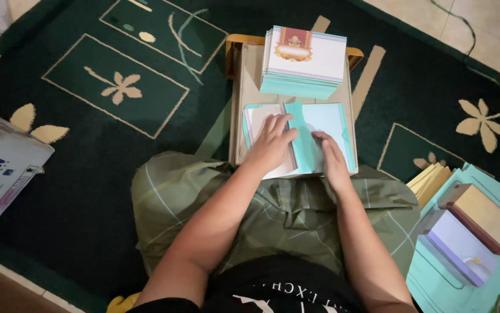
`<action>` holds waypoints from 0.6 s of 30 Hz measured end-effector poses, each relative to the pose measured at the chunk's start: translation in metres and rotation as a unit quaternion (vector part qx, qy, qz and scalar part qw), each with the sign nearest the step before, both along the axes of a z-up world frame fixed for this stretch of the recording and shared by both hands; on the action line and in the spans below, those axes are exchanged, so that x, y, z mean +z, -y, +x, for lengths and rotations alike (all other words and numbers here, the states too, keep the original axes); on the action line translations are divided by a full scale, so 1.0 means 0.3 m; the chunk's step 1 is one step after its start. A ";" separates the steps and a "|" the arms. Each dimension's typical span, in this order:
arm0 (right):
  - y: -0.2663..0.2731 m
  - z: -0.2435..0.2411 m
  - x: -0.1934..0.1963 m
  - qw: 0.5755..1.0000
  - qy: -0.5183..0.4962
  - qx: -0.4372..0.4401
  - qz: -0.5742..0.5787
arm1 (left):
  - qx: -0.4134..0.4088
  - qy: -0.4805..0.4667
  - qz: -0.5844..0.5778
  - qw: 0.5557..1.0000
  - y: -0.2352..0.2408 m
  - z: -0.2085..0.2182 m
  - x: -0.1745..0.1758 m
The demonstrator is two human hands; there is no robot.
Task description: Folding and stacking printed cards on a small wooden platform while sitting on the floor
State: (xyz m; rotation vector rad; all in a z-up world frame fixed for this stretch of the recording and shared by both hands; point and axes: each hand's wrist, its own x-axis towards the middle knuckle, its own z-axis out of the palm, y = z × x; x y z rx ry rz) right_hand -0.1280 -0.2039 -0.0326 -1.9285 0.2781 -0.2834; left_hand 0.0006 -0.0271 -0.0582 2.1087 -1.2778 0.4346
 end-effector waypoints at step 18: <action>-0.045 0.153 -0.002 0.862 -0.093 0.209 -0.452 | 0.191 -0.193 0.191 0.943 0.013 -0.030 0.042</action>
